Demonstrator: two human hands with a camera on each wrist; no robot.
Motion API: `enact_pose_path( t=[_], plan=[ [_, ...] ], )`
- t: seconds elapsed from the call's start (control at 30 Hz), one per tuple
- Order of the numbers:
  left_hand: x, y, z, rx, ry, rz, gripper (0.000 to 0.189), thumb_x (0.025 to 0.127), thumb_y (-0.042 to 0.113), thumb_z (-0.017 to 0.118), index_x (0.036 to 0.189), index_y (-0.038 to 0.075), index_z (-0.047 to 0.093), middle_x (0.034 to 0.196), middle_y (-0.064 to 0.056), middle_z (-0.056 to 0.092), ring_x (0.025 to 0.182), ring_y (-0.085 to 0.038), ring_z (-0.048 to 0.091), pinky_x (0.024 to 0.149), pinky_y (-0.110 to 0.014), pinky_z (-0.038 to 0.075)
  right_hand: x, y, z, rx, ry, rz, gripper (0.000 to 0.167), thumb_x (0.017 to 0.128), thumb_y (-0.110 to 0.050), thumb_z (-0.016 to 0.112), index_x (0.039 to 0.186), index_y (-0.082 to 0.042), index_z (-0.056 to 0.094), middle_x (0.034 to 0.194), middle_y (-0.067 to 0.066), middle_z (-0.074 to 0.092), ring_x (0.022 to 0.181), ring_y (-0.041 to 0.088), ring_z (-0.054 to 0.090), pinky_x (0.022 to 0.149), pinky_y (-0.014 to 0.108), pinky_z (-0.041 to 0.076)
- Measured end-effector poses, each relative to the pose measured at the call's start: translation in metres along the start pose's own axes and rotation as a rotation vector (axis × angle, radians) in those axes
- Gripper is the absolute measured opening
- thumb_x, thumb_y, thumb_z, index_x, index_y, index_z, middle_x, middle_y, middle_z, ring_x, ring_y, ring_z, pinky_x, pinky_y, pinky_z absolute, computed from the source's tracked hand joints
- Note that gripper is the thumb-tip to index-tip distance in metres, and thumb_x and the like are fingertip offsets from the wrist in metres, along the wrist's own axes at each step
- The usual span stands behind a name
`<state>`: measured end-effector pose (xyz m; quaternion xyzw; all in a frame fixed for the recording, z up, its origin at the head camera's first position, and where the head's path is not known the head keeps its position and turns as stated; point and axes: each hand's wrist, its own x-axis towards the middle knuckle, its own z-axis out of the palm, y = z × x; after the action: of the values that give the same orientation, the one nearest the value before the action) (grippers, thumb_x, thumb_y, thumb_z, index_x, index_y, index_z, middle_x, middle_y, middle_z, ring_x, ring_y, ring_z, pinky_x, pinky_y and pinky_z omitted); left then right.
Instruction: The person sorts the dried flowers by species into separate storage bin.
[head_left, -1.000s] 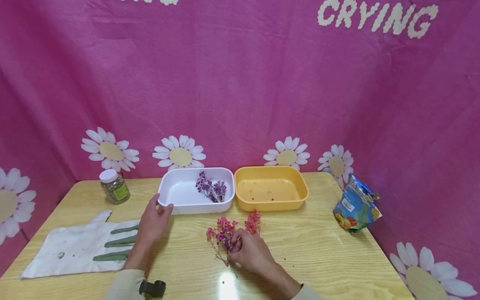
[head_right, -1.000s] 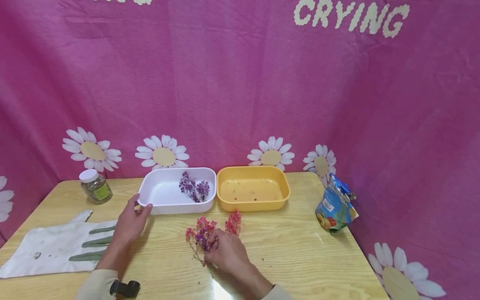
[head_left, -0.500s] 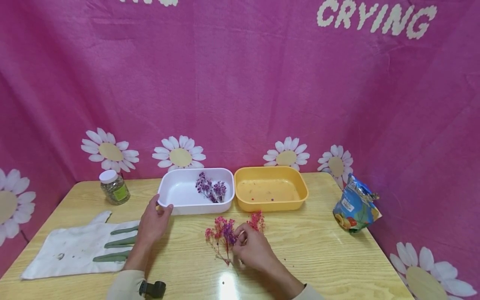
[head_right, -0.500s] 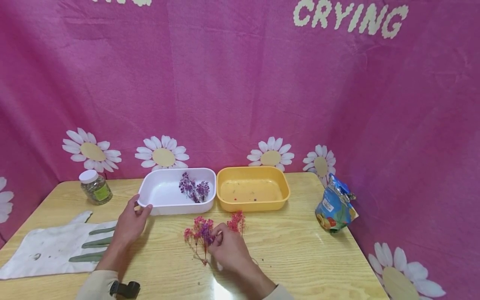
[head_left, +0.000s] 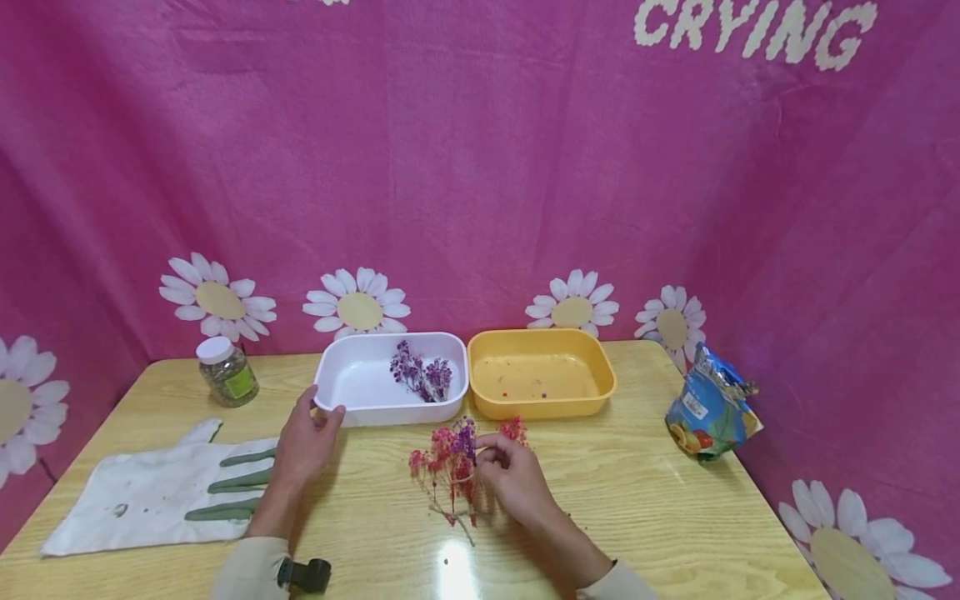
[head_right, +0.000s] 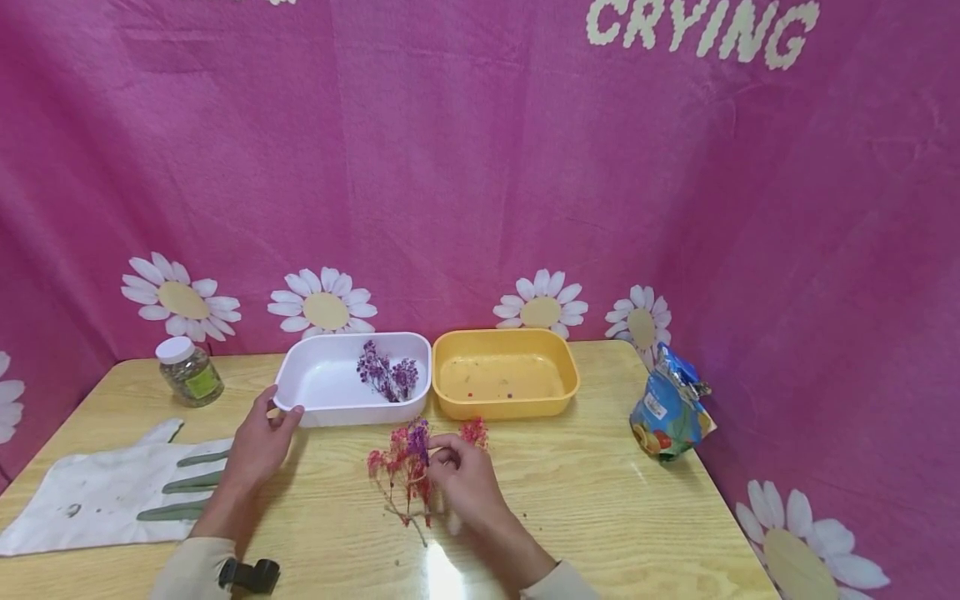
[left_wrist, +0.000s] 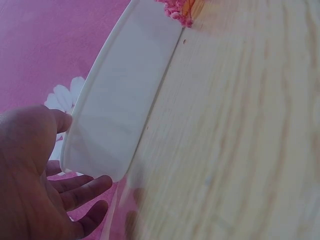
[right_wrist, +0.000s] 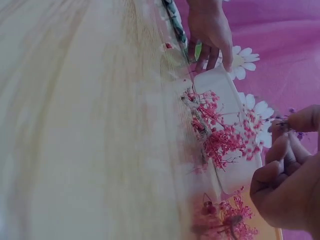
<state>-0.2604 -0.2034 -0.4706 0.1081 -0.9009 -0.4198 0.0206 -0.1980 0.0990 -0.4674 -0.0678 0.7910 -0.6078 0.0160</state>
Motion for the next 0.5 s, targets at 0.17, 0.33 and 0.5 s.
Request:
enact_pose_path(
  t=[0.17,0.33,0.5],
  plan=[
    [0.0005,0.0008,-0.0003,-0.008,-0.001,-0.012,0.073,0.1,0.039,0.047,0.155,0.008,0.011,0.154,-0.024,0.031,0.128,-0.04,0.047,0.106,-0.058,0.039,0.002,-0.0001,0.0002,0.075,0.005,-0.002,0.031,0.077,0.005,0.057,0.107,0.005,0.065,0.09,0.012,0.065,0.077,0.009,0.057,0.068,0.016,0.049],
    [0.001,0.0004,0.0001,-0.009,0.0,-0.011,0.073,0.1,0.04,0.047,0.155,0.008,0.011,0.154,-0.024,0.031,0.128,-0.04,0.047,0.106,-0.058,0.038,0.0037,0.001,0.0001,0.105,-0.007,0.029,0.03,0.078,0.003,0.059,0.107,0.005,0.065,0.091,0.012,0.065,0.078,0.009,0.056,0.067,0.016,0.049],
    [0.0002,-0.0003,0.0012,-0.009,-0.003,-0.003,0.075,0.1,0.044,0.045,0.155,0.008,0.011,0.154,-0.023,0.03,0.128,-0.04,0.046,0.106,-0.058,0.039,0.0064,0.0011,-0.0021,0.133,-0.028,0.068,0.029,0.081,0.004,0.058,0.109,0.004,0.064,0.091,0.009,0.064,0.08,0.012,0.056,0.067,0.019,0.049]
  ],
)
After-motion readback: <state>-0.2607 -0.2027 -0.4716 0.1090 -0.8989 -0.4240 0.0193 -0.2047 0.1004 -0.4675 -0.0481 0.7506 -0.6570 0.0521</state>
